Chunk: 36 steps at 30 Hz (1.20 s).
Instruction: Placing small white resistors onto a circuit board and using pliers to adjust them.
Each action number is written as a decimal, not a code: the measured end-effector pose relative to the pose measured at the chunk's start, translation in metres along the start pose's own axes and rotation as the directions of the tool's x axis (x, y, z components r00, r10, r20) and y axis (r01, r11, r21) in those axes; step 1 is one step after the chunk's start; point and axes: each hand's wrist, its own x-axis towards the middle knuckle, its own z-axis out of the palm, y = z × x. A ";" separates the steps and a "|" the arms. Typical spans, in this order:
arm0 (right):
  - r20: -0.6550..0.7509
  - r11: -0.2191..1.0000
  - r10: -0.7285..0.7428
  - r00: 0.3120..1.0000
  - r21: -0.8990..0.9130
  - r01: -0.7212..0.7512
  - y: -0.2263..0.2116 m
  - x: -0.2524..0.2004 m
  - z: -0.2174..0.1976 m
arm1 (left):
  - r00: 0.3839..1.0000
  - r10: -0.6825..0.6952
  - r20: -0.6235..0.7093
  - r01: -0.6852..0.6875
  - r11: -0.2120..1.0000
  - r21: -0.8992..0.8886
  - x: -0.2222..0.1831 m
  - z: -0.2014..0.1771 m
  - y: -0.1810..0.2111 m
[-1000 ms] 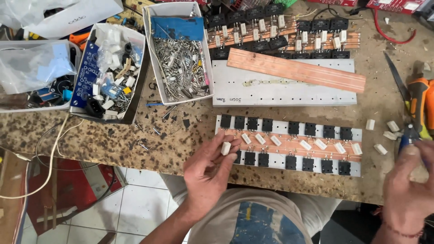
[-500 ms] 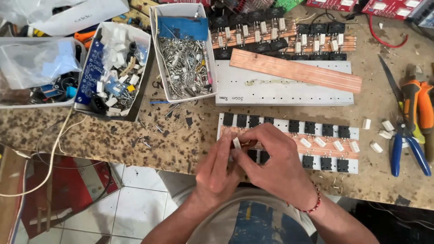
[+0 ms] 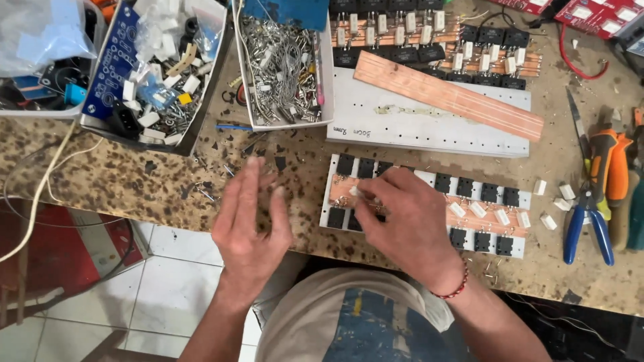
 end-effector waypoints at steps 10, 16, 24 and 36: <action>0.057 0.998 0.043 0.997 -0.045 -0.041 -0.002 0.005 0.006 | 0.998 0.027 0.051 -0.030 0.997 0.065 -0.005 -0.006 -0.007; 0.051 0.998 0.065 0.997 0.009 -0.066 0.004 -0.002 0.011 | 0.996 -0.012 0.088 0.015 0.999 -0.034 -0.016 0.007 -0.010; -0.027 0.988 -0.017 0.999 -0.151 0.013 -0.006 -0.001 0.015 | 0.983 0.159 0.088 -0.155 0.987 -0.045 -0.031 0.036 0.004; -0.104 0.997 -0.039 0.994 0.064 0.046 -0.002 -0.002 0.009 | 0.982 0.164 0.092 -0.157 0.985 -0.077 -0.016 0.036 0.041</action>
